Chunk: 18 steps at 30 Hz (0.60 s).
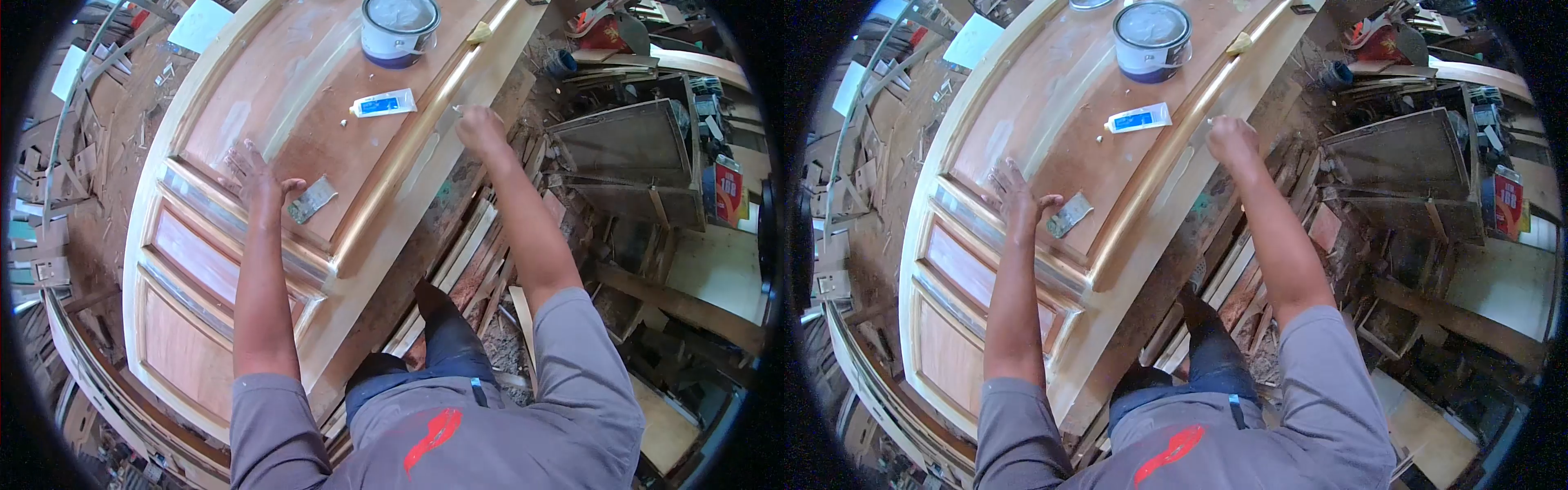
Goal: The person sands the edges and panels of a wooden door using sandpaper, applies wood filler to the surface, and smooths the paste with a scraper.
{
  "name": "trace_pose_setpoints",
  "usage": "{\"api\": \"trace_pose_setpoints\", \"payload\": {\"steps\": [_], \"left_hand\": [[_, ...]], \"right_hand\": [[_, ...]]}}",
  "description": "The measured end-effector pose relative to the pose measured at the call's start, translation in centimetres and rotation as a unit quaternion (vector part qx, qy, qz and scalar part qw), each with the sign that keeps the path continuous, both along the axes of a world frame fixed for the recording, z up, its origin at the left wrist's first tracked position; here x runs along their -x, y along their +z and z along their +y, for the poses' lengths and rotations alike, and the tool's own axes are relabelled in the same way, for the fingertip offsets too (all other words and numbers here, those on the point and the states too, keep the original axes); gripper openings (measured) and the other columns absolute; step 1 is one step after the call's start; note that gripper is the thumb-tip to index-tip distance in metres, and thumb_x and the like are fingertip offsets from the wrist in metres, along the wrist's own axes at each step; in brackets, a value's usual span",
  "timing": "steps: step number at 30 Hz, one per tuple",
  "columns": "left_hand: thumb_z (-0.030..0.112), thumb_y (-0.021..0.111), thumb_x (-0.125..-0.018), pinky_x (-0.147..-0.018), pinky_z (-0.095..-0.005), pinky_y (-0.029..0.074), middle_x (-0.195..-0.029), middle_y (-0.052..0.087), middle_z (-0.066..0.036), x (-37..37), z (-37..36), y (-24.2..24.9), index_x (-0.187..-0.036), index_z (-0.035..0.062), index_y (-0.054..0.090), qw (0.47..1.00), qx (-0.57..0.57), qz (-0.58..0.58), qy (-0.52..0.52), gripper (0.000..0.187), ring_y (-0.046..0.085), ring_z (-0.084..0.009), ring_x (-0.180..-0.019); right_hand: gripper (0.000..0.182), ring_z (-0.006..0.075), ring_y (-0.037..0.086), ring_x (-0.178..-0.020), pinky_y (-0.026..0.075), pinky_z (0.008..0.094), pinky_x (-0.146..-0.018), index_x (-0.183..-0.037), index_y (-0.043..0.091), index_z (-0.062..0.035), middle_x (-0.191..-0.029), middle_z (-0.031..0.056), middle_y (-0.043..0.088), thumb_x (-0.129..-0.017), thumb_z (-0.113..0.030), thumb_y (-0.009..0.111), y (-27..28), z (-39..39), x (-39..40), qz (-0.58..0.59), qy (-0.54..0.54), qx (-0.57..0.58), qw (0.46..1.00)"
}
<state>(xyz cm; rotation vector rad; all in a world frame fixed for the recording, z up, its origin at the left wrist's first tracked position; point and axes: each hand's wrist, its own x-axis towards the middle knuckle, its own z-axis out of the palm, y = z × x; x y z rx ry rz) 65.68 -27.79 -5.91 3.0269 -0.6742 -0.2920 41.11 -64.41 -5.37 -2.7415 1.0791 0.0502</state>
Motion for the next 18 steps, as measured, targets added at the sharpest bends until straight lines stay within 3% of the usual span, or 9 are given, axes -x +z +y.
{"api": "trace_pose_setpoints", "payload": {"steps": [5, 10, 18], "left_hand": [[0.065, 0.095, -0.049, -0.122, -0.0772, 0.003, -0.173, 0.011, -0.03, -0.7, 0.4, -1.4, -0.169, 0.0048, 0.01, 1.0, 0.006, -0.012, -0.02, 0.159, 0.006, -0.0449, -0.162], [0.065, 0.095, -0.05, -0.123, -0.0747, 0.003, -0.171, 0.012, -0.034, -0.7, 0.7, -1.4, -0.169, 0.0045, 0.01, 1.0, 0.013, -0.005, -0.022, 0.159, 0.006, -0.0468, -0.162], [0.069, 0.093, -0.051, -0.123, -0.0746, 0.002, -0.171, 0.01, -0.036, -0.5, 1.0, -0.9, -0.169, 0.0052, 0.01, 0.999, 0.015, -0.004, -0.032, 0.158, 0.006, -0.0489, -0.161]], "right_hand": [[0.033, 0.0488, 0.069, -0.107, 0.054, 0.0557, -0.1, -0.107, 0.075, 0.0023, -0.112, 0.0318, 0.072, -0.09, -0.017, 0.055, -0.7, 3.2, -0.4, 0.011, 0.016, -0.032, 0.999], [0.031, 0.0496, 0.07, -0.106, 0.055, 0.0549, -0.099, -0.102, 0.076, 0.002, -0.111, 0.0307, 0.073, -0.087, -0.015, 0.056, 2.1, 11.4, -0.2, 0.049, -0.007, -0.1, 0.994], [0.033, 0.0433, 0.067, -0.108, 0.054, 0.0507, -0.096, -0.113, 0.069, -0.0011, -0.112, 0.0246, 0.072, -0.085, -0.01, 0.054, 1.4, 25.8, 2.7, 0.026, 0.041, -0.091, 0.995]]}}
